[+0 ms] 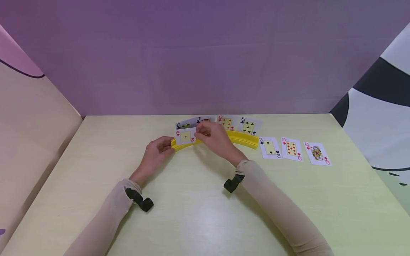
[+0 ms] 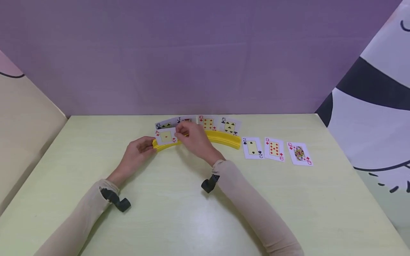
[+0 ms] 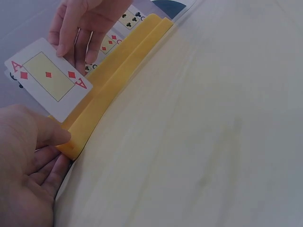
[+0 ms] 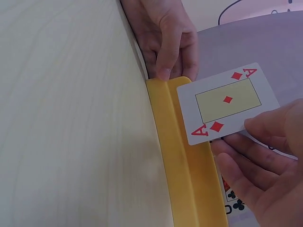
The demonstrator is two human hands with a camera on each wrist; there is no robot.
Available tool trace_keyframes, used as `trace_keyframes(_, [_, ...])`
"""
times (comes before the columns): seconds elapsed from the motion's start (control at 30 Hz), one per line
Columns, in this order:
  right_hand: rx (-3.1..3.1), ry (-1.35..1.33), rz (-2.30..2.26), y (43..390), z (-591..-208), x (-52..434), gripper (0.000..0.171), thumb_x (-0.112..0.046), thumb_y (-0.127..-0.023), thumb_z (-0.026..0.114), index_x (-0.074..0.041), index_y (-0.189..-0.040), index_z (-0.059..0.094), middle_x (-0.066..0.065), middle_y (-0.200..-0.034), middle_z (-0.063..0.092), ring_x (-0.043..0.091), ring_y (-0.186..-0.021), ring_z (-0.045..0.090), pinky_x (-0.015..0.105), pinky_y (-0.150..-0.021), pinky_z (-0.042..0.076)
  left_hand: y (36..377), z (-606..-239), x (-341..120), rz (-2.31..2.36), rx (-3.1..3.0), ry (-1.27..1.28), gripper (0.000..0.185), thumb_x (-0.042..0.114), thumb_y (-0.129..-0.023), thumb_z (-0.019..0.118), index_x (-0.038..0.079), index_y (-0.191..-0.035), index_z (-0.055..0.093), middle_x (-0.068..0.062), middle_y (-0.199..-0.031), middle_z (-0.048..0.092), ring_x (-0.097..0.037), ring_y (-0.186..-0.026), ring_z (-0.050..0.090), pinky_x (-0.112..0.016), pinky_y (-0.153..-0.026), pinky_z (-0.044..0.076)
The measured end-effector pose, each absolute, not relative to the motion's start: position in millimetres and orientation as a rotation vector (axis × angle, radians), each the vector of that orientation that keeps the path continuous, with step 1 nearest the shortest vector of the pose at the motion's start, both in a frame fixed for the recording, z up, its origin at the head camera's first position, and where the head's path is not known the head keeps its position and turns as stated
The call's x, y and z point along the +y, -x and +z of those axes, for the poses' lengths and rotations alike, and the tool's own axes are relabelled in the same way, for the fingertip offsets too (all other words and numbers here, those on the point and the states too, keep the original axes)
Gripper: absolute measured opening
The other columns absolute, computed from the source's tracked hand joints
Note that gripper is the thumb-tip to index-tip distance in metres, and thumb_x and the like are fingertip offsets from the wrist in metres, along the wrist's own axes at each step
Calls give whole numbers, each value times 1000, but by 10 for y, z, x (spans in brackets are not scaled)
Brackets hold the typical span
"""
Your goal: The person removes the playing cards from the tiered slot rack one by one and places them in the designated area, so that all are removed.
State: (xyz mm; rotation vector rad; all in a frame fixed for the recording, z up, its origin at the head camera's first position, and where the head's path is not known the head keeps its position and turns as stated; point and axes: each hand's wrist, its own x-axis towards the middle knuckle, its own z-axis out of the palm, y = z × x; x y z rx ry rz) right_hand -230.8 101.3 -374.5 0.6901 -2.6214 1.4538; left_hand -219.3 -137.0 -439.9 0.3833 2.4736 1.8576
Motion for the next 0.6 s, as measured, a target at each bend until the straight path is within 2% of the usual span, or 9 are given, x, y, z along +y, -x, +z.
trace_keyframes(0.13, [-2626,-707,1437,2303,-3728,1002,5,-8,-94,69,-6,-99,66,5,-97,70,17,-90,66,30,-83,59,2198,-4399,-1403,1866,2467,-394,35,-5,-92,65,-2,-127,61,-19,-126,65,-30,-112,64,-27,-93,56])
trace_keyframes(0.4, [-2641,-756,1372,2183,-3687,1083,4,-9,-95,68,-7,-98,66,6,-95,72,16,-87,66,31,-79,59,2177,-4425,-1428,1874,2444,-415,37,-6,-92,65,-4,-129,60,-22,-127,63,-34,-113,63,-35,-97,55])
trace_keyframes(0.6, [-2664,-770,1341,2076,-3647,1168,3,-10,-95,68,-8,-98,66,3,-95,72,15,-85,65,34,-78,59,2198,-4453,-1412,1876,2457,-427,34,-7,-91,66,-2,-125,63,-18,-123,66,-30,-109,65,-31,-94,56])
